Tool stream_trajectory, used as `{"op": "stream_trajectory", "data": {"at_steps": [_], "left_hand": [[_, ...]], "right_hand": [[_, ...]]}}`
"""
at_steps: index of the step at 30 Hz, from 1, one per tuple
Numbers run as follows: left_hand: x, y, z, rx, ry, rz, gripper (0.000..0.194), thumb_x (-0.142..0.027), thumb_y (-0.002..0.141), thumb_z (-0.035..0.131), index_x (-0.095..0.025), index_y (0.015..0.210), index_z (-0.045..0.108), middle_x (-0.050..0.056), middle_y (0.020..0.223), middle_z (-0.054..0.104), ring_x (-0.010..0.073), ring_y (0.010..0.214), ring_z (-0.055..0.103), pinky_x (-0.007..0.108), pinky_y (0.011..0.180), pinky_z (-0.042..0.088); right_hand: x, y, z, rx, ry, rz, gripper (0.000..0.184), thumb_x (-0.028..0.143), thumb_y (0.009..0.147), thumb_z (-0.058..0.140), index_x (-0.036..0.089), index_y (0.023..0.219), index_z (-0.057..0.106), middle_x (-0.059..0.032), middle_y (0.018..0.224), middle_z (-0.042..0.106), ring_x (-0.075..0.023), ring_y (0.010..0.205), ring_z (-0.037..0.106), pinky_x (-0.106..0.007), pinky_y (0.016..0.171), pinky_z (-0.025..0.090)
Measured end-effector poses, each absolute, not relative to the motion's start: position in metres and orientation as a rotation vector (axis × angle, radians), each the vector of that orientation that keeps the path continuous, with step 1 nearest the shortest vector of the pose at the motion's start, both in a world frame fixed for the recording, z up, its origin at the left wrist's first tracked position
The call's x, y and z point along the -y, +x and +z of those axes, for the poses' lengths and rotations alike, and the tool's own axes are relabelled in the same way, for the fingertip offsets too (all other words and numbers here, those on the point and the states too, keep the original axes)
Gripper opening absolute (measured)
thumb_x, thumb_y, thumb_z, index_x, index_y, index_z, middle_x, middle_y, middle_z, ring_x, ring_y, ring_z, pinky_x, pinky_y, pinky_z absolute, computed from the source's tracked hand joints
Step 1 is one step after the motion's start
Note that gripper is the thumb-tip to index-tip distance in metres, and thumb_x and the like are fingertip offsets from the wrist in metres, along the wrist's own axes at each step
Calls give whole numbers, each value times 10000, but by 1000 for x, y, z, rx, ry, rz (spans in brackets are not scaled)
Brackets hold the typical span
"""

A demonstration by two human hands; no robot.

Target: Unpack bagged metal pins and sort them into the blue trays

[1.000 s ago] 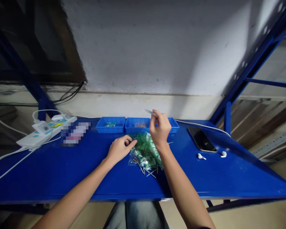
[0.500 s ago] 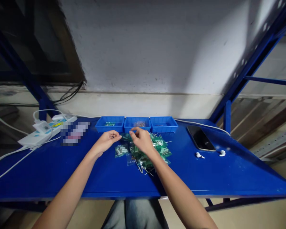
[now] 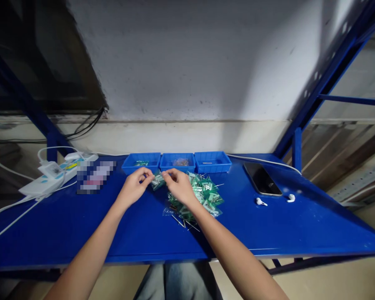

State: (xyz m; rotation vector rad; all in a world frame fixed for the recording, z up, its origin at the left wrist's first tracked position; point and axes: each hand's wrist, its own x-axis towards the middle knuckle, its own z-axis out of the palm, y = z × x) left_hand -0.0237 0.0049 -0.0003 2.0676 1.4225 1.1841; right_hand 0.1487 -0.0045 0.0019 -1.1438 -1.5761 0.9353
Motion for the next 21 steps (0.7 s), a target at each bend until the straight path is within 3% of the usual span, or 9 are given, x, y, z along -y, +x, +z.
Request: {"op": "stream_trajectory", "data": {"at_steps": [5, 7, 12, 16, 18, 21], "left_hand": [[9, -8, 8, -1375, 2100, 1470, 98, -245, 866, 474, -196, 806, 533, 5, 812, 538, 124, 731, 525, 213, 632, 414], [12, -3, 8, -1302, 2145, 1470, 99, -225, 872, 468, -198, 813, 543, 15, 855, 517, 132, 791, 524, 219, 660, 428], [11, 1, 4, -1236, 2152, 1293, 111, -279, 850, 521, -204, 847, 603, 46, 988, 490, 166, 913, 526, 260, 730, 451], [7, 2, 2, -1277, 1789, 1133, 392, -457, 905, 356, -179, 837, 625, 61, 878, 581, 163, 797, 548, 253, 619, 430], [6, 1, 2, -1228, 1542, 1063, 519, -543, 897, 283, -155, 817, 618, 69, 814, 601, 141, 688, 538, 230, 528, 386], [5, -1, 4, -1117, 1354, 1054, 496, -587, 846, 384, -140, 789, 591, 57, 754, 586, 115, 618, 511, 206, 481, 342]], "right_hand": [[6, 143, 6, 1150, -925, 1546, 372, 541, 767, 534, 172, 814, 545, -18, 621, 595, -124, 528, 532, -229, 492, 376], [6, 143, 7, 1048, -824, 1607, 335, 493, 745, 574, 168, 820, 543, -22, 652, 602, -125, 559, 544, -239, 535, 404], [3, 145, 1, 1150, -918, 1065, 191, 286, 678, 629, 190, 812, 532, 4, 736, 580, -125, 643, 537, -256, 610, 432], [7, 146, -2, 1381, -975, 609, 320, 196, 739, 542, 210, 1057, 509, -36, 867, 605, -163, 775, 572, -306, 704, 461], [11, 146, -1, 1506, -970, 470, 249, 151, 749, 500, 212, 985, 552, -44, 883, 614, -178, 836, 579, -333, 761, 464], [16, 146, 1, 1686, -931, 308, 179, 101, 729, 465, 219, 798, 579, -42, 908, 608, -201, 913, 567, -388, 832, 455]]}}
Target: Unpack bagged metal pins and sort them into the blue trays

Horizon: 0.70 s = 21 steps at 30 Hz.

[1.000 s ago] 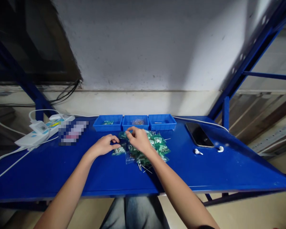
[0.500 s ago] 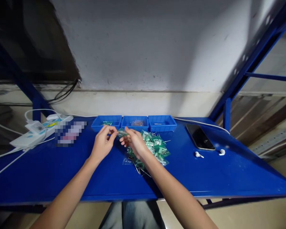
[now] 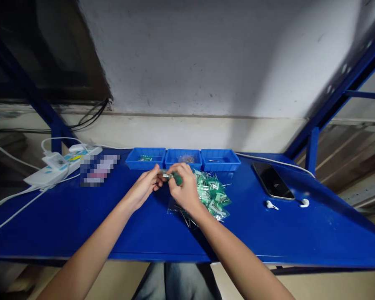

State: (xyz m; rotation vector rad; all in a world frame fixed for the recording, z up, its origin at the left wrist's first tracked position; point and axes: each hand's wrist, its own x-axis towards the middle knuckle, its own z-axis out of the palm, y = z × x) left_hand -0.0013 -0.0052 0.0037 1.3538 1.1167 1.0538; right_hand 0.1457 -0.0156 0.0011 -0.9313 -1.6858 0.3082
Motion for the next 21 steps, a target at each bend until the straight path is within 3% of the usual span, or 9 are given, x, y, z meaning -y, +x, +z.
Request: {"op": "stream_trajectory", "data": {"at_steps": [3, 7, 13, 16, 18, 21], "left_hand": [[6, -4, 3, -1008, 1391, 1079, 326, -469, 811, 534, -148, 787, 580, 27, 714, 567, 105, 615, 504, 203, 516, 367], [6, -9, 5, -1042, 1617, 1236, 189, -344, 814, 553, -160, 845, 583, 18, 739, 585, 114, 640, 526, 228, 594, 421], [-24, -36, 32, -1617, 2057, 1926, 143, -299, 848, 528, -193, 913, 601, 41, 862, 591, 147, 740, 537, 279, 739, 444], [-44, -47, 38, -1854, 2321, 1783, 144, -259, 827, 550, -204, 943, 614, 60, 910, 587, 203, 874, 548, 315, 803, 434], [-49, -47, 30, -1976, 2439, 1561, 244, -244, 793, 582, -203, 1034, 596, 85, 988, 569, 248, 964, 530, 332, 797, 441], [-42, -31, 5, -1876, 2508, 1367, 225, -236, 842, 501, -200, 1051, 576, 77, 989, 572, 223, 950, 549, 315, 802, 450]], "right_hand": [[19, 145, 2, 1838, -872, 134, 213, 73, 699, 470, 223, 767, 606, -60, 1086, 561, -239, 1067, 508, -454, 919, 412], [23, 144, 3, 1913, -852, -1, 249, 87, 709, 487, 228, 847, 638, -67, 1266, 439, -273, 1240, 364, -495, 989, 360], [14, 163, 12, 1639, -984, -73, 167, 169, 787, 503, 210, 875, 640, -96, 1122, 466, -241, 1102, 461, -440, 905, 435], [1, 180, 12, 1531, -1084, -145, 139, 195, 803, 505, 210, 830, 641, -84, 1011, 498, -233, 1000, 487, -431, 852, 443], [-8, 189, 9, 1505, -1153, -172, 136, 224, 812, 508, 209, 812, 643, -75, 952, 517, -230, 945, 488, -430, 840, 431], [-16, 196, 3, 1526, -1237, -150, 152, 257, 823, 506, 206, 788, 644, -62, 867, 541, -226, 876, 489, -410, 820, 419]]}}
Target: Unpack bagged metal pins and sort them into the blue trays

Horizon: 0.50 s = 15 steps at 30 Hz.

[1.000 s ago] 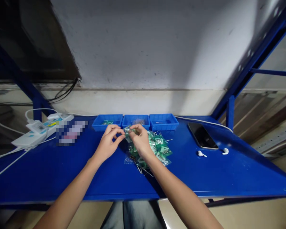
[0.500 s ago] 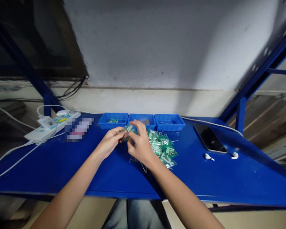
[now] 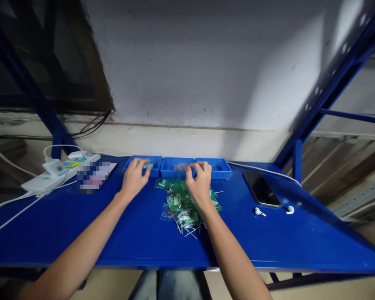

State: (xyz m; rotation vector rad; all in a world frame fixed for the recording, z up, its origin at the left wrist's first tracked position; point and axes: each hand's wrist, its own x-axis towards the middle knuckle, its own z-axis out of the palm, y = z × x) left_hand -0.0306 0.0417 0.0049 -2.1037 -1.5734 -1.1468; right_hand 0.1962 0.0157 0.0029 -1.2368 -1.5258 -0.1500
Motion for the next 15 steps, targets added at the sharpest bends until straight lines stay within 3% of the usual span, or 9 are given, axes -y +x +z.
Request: {"op": "stream_trajectory", "data": {"at_steps": [3, 8, 15], "left_hand": [[-28, -10, -16, 1480, -2416, -1019, 181, -242, 873, 449, -222, 1004, 572, 45, 965, 595, 194, 936, 564, 292, 791, 456], [-30, -12, -28, 1582, -2601, -723, 147, -257, 850, 472, -230, 934, 591, 55, 976, 605, 239, 945, 548, 326, 745, 460], [-46, -37, -37, 1708, -2664, -733, 334, -293, 799, 559, -248, 1130, 555, 99, 1069, 623, 270, 1017, 561, 369, 820, 442]], "right_hand": [[-18, 196, 0, 1570, -1290, -86, 167, 260, 832, 500, 197, 779, 645, -63, 830, 556, -224, 860, 493, -381, 810, 409], [-15, 191, -1, 1614, -1311, 12, 179, 262, 842, 489, 197, 781, 644, -59, 812, 570, -220, 852, 503, -357, 798, 399], [-14, 184, -4, 1672, -1298, 68, 190, 273, 850, 485, 188, 779, 640, -56, 815, 584, -214, 835, 506, -349, 796, 394]]}}
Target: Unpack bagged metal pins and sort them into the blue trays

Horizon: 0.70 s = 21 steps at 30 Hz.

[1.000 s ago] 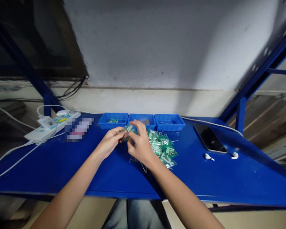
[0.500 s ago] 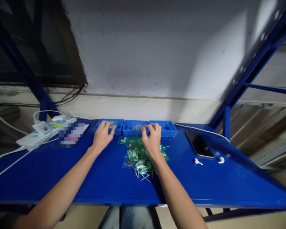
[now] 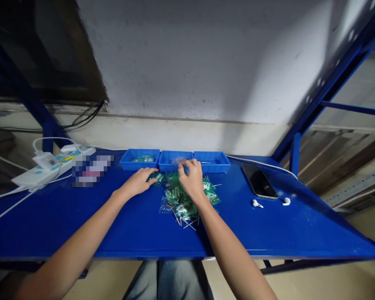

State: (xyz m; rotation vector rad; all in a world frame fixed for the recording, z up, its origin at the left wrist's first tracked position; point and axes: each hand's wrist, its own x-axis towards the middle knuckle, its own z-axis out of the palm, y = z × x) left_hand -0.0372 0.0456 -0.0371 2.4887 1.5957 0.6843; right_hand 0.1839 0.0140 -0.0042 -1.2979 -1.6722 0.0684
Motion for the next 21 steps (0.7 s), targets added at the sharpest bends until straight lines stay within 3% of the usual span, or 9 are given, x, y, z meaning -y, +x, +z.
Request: {"op": "stream_trajectory", "data": {"at_steps": [5, 9, 12, 15, 18, 21], "left_hand": [[-49, -37, -33, -1651, 2155, 754, 452, -237, 692, 662, -248, 1130, 551, 65, 931, 650, 229, 840, 620, 320, 708, 467], [-42, -28, -19, -1560, 1958, 1136, 481, -181, 714, 635, -199, 1173, 496, 59, 923, 642, 183, 788, 614, 300, 709, 468], [-27, -13, -7, -1445, 2007, 1467, 435, -155, 732, 620, -177, 1149, 497, 72, 958, 642, 177, 814, 610, 309, 726, 473], [-12, 2, 1, -1195, 2312, 1553, 247, -72, 764, 549, -206, 959, 618, 44, 943, 666, 182, 895, 590, 350, 807, 464], [-5, 9, 1, -982, 2495, 1527, 291, 5, 740, 510, -218, 845, 665, 27, 968, 676, 190, 936, 564, 395, 842, 458], [-6, 9, -2, -900, 2561, 1497, 336, 12, 740, 499, -229, 882, 684, 35, 1065, 652, 196, 984, 551, 418, 853, 458]], "right_hand": [[-11, 175, -7, 1707, -1298, 131, 181, 275, 844, 493, 186, 788, 640, -62, 821, 595, -210, 840, 518, -326, 780, 397], [-3, 166, -2, 1761, -1240, 233, 218, 315, 854, 476, 193, 779, 639, -42, 763, 617, -182, 747, 538, -293, 703, 391], [3, 160, 3, 1729, -1219, 563, 337, 444, 868, 435, 190, 780, 638, -11, 654, 604, -148, 605, 525, -266, 591, 366], [4, 155, 5, 1540, -1141, 935, 416, 527, 844, 427, 177, 719, 615, 4, 609, 577, -124, 557, 507, -248, 549, 355], [2, 152, 3, 1306, -1033, 1159, 342, 484, 770, 551, 169, 640, 582, 20, 576, 535, -108, 544, 494, -236, 535, 351], [-1, 152, 2, 1074, -945, 1329, 274, 406, 653, 675, 167, 602, 550, 37, 551, 498, -106, 529, 504, -228, 503, 339]]}}
